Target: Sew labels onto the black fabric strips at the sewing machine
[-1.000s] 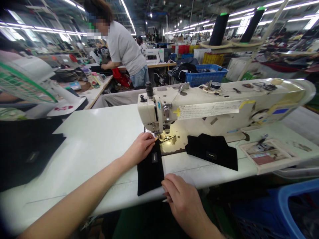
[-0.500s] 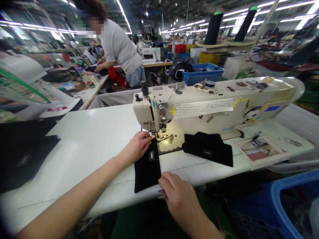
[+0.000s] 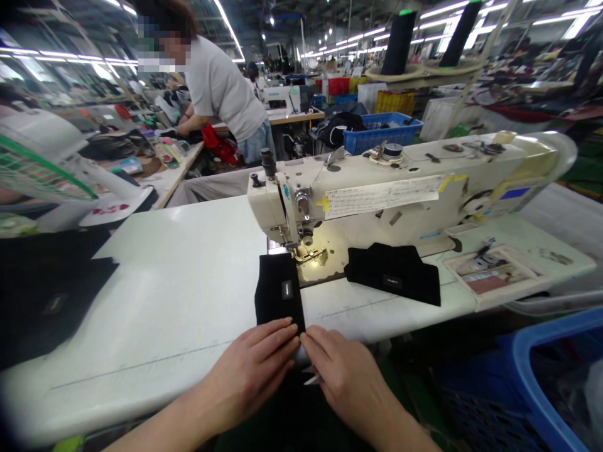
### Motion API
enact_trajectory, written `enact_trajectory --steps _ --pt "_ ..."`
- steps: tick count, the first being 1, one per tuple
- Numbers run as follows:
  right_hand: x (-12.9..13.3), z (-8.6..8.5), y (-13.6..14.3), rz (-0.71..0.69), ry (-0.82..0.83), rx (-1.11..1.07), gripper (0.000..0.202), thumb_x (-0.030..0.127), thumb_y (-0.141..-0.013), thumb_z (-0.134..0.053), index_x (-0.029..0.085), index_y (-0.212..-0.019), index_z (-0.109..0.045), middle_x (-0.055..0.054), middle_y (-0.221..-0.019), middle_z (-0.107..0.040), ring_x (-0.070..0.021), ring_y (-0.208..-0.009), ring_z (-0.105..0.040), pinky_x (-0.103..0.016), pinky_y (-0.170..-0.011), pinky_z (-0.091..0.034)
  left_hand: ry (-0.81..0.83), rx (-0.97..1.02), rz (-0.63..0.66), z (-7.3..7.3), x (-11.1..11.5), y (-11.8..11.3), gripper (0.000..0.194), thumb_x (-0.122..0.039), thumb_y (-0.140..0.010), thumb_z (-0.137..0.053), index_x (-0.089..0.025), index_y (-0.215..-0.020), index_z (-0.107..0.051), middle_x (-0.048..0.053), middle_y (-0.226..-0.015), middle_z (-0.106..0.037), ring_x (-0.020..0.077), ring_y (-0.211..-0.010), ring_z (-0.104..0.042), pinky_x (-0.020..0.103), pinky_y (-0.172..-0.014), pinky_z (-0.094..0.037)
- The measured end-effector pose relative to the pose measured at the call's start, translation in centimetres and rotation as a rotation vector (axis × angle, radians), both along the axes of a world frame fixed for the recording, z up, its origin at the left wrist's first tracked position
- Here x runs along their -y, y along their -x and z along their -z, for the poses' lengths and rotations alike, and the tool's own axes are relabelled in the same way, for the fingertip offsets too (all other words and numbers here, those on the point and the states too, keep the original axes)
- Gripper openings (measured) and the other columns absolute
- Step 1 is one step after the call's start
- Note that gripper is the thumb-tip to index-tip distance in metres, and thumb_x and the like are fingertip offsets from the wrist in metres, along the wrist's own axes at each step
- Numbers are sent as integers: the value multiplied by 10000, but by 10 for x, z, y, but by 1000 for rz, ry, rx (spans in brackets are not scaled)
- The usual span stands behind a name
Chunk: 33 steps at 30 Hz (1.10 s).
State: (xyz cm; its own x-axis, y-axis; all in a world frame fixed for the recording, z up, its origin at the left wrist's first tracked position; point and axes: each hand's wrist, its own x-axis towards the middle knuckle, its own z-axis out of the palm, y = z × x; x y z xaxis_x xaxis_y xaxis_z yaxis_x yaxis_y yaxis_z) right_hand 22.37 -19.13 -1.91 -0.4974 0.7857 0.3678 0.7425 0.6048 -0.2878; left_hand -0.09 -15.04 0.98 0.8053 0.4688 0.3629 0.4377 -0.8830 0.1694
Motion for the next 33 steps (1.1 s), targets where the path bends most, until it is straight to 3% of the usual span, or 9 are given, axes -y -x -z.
enact_trajectory --steps 24,33 --pt "-41 -15 6 28 218 29 350 31 -863 -503 164 -1154 -646 -99 -1154 -662 -248 -1013 -633 -359 -810 -543 57 -8 7 1 -33 -1 297 -190 -979 -506 -91 -1224 -642 157 -1240 -677 301 -1199 -633 440 -988 -597" --pt "-64 -16 8 52 195 64 316 61 -900 -530 179 -1168 -651 -93 -1218 -655 -235 -1054 -636 -333 -823 -539 66 9 -8 -1 -54 -3 272 -198 -986 -496 -131 -1193 -658 140 -1208 -683 265 -1191 -638 433 -998 -591"
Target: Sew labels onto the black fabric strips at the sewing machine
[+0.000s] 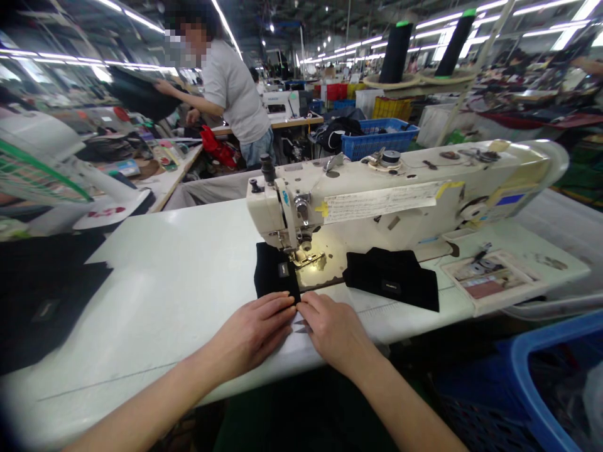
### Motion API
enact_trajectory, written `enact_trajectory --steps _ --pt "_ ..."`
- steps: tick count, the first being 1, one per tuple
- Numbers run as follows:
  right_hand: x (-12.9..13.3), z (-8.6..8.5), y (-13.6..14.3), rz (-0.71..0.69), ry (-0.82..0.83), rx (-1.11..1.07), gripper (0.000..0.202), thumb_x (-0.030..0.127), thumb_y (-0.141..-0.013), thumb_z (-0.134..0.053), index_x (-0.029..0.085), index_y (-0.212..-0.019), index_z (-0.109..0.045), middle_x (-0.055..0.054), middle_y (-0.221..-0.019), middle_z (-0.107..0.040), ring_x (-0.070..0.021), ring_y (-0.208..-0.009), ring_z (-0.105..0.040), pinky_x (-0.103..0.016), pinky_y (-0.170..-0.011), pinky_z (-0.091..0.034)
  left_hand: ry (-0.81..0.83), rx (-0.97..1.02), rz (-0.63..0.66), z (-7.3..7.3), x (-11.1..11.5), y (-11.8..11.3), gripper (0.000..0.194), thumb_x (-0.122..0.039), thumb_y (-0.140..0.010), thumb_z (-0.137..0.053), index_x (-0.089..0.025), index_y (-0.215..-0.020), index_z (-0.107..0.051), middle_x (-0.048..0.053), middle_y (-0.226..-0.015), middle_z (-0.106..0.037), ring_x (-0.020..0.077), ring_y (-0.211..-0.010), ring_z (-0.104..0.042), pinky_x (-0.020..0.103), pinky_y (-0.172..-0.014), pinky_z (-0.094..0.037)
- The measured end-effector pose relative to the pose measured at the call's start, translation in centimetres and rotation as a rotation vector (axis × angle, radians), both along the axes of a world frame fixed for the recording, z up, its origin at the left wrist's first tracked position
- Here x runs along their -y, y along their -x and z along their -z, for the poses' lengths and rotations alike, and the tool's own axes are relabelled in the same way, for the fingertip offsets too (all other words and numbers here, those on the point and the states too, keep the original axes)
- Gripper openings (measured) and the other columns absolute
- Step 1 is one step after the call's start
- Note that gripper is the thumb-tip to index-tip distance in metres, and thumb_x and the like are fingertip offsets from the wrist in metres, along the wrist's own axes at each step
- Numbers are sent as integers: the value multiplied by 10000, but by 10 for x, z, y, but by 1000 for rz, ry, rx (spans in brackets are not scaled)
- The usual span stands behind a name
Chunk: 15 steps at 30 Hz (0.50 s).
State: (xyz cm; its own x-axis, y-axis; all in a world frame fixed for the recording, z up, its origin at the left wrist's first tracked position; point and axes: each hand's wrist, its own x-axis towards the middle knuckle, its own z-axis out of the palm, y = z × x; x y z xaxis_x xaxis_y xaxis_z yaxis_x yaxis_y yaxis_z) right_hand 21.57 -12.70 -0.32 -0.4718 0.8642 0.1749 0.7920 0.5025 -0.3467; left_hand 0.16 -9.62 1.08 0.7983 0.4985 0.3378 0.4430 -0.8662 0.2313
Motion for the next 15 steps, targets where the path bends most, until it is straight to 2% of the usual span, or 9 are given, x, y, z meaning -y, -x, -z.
enact_trajectory --steps 6,15 --pt "-13 1 2 15 -28 5 269 88 -935 -526 178 -1145 -670 -91 -1174 -658 -205 -996 -653 -303 -785 -530 -18 -15 -3 2 -13 2 264 -207 -988 -506 -123 -1182 -663 145 -1194 -677 264 -1189 -635 426 -998 -587" --pt "-33 -8 7 71 8 79 220 153 -989 -510 195 -1134 -670 -49 -1116 -645 -172 -870 -641 -268 -694 -469 -6 -28 -11 0 -33 2 281 -204 -1000 -482 -114 -1182 -675 146 -1185 -670 260 -1179 -629 419 -1012 -574"
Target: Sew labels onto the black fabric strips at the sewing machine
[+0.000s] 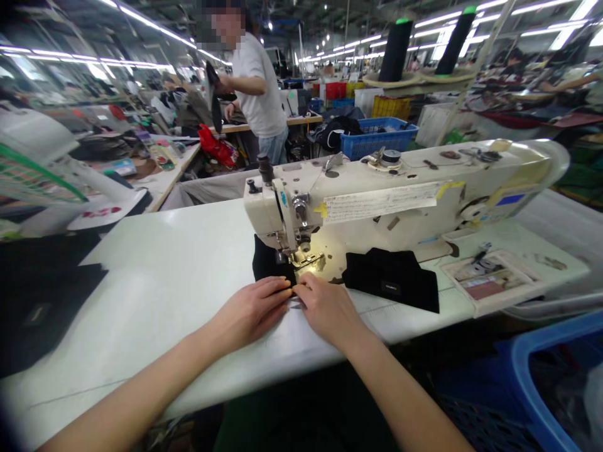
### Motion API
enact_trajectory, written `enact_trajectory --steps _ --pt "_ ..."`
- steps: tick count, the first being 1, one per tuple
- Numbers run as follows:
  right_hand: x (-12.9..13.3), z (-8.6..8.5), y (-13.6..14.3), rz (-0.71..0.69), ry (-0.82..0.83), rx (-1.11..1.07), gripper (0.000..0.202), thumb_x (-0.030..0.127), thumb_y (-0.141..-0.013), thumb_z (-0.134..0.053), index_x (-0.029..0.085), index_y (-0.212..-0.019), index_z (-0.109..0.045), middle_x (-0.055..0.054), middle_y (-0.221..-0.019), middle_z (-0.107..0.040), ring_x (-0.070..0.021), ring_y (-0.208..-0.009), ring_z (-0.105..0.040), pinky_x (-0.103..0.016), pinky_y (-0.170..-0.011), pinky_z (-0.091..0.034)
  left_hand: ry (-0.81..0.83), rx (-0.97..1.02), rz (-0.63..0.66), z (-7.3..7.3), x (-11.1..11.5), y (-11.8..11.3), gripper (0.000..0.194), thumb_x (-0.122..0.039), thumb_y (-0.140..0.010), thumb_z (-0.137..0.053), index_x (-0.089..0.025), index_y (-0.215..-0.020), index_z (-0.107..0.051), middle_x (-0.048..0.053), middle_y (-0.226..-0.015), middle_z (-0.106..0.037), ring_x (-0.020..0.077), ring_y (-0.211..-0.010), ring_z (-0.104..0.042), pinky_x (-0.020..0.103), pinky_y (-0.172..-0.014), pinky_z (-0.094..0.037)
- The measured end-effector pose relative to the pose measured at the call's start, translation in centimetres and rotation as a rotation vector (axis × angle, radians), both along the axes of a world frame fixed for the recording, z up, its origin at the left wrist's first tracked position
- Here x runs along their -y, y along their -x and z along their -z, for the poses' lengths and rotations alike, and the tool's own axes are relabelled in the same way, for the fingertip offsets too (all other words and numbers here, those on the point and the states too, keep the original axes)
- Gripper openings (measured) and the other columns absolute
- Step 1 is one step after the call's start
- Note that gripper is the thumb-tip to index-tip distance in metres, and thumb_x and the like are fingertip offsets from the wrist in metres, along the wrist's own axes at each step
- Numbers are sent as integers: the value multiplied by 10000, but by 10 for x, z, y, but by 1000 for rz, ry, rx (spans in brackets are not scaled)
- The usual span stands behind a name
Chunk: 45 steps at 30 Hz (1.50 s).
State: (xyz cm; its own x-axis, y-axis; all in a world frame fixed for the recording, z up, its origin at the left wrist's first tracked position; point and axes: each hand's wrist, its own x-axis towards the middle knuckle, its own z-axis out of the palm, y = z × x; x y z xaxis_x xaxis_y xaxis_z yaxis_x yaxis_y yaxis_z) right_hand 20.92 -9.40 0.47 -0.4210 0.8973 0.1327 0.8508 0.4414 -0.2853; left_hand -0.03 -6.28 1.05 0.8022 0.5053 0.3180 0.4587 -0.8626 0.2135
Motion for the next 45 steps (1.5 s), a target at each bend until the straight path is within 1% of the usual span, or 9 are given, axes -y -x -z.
enact_trajectory --steps 3,8,14,18,23,27,31,36,45 --pt "-6 -2 2 15 3 1 219 175 -1013 -488 198 -1136 -667 -52 -1133 -650 -169 -878 -643 -263 -697 -463 -2 6 -3 1 -7 1 282 -210 -1002 -480 -117 -1182 -675 149 -1178 -668 256 -1173 -630 424 -1003 -578" --pt "-15 -5 4 27 9 2 230 192 -1024 -478 201 -1149 -670 -65 -1171 -650 -184 -957 -645 -274 -728 -476 -3 11 -4 0 -17 2 278 -214 -1001 -485 -100 -1160 -682 154 -1171 -669 262 -1164 -630 419 -989 -581" --pt "-23 -5 7 46 11 2 267 209 -1032 -455 218 -1189 -670 -72 -1172 -654 -200 -952 -649 -295 -756 -491 5 2 -18 -1 -30 1 262 -194 -992 -477 -137 -1135 -688 131 -1153 -669 245 -1136 -639 409 -968 -586" --pt "-21 -5 10 63 4 -1 285 197 -1028 -453 224 -1225 -658 -79 -1215 -649 -206 -976 -657 -285 -758 -495 -3 -9 -34 0 -39 1 269 -200 -994 -470 -135 -1133 -691 131 -1150 -667 249 -1127 -638 395 -961 -584" --pt "-16 -2 10 88 -5 -6 269 183 -1013 -474 223 -1194 -668 -71 -1248 -640 -200 -942 -673 -280 -706 -507 18 -17 -46 1 -50 2 259 -217 -991 -490 -133 -1117 -700 138 -1168 -665 254 -1119 -637 414 -967 -575" --pt "-14 2 9 95 -11 -8 265 169 -996 -499 226 -1196 -664 -69 -1253 -633 -200 -948 -674 -283 -719 -518 34 -15 -64 0 -57 3 245 -198 -975 -512 -137 -1117 -703 136 -1194 -660 248 -1133 -637 419 -983 -567" --pt "-13 5 7 92 -14 -6 267 159 -981 -514 223 -1190 -665 -75 -1251 -627 -197 -950 -673 -272 -712 -521 26 10 -65 1 -60 3 248 -200 -979 -506 -150 -1132 -695 126 -1174 -668 238 -1101 -649 415 -962 -578" --pt "-13 6 7 98 -20 -7 269 146 -968 -517 227 -1169 -675 -78 -1229 -634 -186 -927 -672 -254 -695 -516 0 57 -63 3 -58 3 281 -207 -992 -473 -146 -1182 -671 133 -1203 -655 238 -1107 -646 414 -959 -580" --pt "-12 9 8 95 -52 -32 279 127 -948 -533 214 -1175 -668 -67 -1209 -644 -193 -897 -681 -267 -683 -519 19 21 -71 -2 -59 4 274 -195 -977 -489 -132 -1177 -666 134 -1195 -650 242 -1078 -646 400 -942 -577"
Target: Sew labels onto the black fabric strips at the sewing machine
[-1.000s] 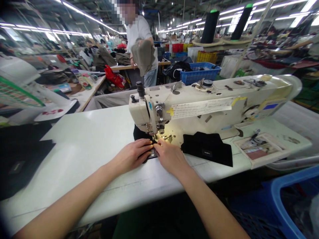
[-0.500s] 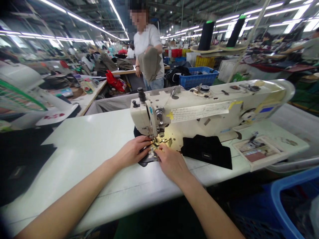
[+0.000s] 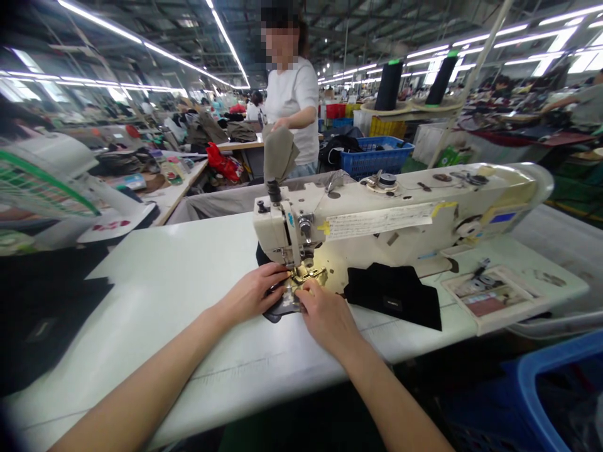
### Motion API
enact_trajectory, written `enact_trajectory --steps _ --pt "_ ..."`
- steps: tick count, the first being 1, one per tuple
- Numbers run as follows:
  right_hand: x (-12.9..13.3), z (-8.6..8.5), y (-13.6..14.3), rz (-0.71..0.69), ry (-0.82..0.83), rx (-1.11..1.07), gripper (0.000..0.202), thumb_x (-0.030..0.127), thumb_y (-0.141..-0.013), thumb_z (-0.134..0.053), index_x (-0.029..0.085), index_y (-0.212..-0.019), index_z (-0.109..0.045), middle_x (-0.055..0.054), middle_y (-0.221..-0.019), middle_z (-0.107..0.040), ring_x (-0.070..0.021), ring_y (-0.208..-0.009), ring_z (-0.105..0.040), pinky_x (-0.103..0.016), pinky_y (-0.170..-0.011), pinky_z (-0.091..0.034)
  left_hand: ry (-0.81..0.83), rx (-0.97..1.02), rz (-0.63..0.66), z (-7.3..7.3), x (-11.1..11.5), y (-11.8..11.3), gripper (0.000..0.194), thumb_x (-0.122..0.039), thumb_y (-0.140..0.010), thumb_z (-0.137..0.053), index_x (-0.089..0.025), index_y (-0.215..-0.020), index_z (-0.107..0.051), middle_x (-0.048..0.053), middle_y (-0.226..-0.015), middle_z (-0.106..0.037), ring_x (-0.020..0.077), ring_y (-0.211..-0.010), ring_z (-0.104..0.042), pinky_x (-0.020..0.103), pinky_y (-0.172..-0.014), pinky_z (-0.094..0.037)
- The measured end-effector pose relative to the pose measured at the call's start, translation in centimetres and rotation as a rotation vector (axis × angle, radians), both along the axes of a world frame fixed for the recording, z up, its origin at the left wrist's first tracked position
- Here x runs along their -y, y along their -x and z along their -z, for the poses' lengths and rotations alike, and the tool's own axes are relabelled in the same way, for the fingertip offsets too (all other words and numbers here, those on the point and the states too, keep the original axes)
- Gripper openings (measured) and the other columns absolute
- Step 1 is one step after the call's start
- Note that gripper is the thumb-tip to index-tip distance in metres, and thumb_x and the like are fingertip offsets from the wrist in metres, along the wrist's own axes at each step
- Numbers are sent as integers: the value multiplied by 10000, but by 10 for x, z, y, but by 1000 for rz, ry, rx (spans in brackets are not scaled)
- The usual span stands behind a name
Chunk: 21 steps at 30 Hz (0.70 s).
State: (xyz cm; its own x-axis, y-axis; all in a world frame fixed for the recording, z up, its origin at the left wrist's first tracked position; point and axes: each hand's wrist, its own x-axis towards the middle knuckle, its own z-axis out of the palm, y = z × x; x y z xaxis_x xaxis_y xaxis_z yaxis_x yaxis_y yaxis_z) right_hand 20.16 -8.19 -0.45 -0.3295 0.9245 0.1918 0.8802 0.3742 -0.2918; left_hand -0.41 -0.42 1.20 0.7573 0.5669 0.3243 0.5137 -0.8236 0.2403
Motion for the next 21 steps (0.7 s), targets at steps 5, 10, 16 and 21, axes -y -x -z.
enact_trajectory --steps 5,10,16,21 --pt "1 1 0 1 -14 -11 290 115 -950 -519 216 -1174 -673 -64 -1209 -652 -188 -903 -683 -259 -687 -517 -10 11 -12 4 0 1 283 -191 -972 -499 -135 -1200 -655 132 -1207 -648 248 -1108 -638 403 -965 -568" --pt "0 4 1 14 -22 -7 304 119 -940 -521 218 -1178 -680 -78 -1214 -654 -184 -880 -686 -255 -677 -518 2 24 -7 6 0 2 289 -221 -986 -483 -128 -1198 -654 145 -1211 -647 257 -1113 -637 423 -966 -569" --pt "-1 10 2 27 -55 -1 317 114 -930 -521 226 -1180 -679 -59 -1207 -660 -196 -890 -695 -264 -673 -532 50 36 -40 7 2 2 296 -216 -970 -494 -144 -1214 -646 143 -1247 -634 260 -1144 -627 416 -1022 -541" --pt "1 13 3 22 -111 11 308 99 -921 -524 220 -1154 -685 -59 -1179 -673 -184 -846 -702 -250 -657 -540 30 39 -131 14 3 3 390 -281 -957 -560 -161 -1327 -580 142 -1422 -560 302 -1377 -476 488 -1174 -407"
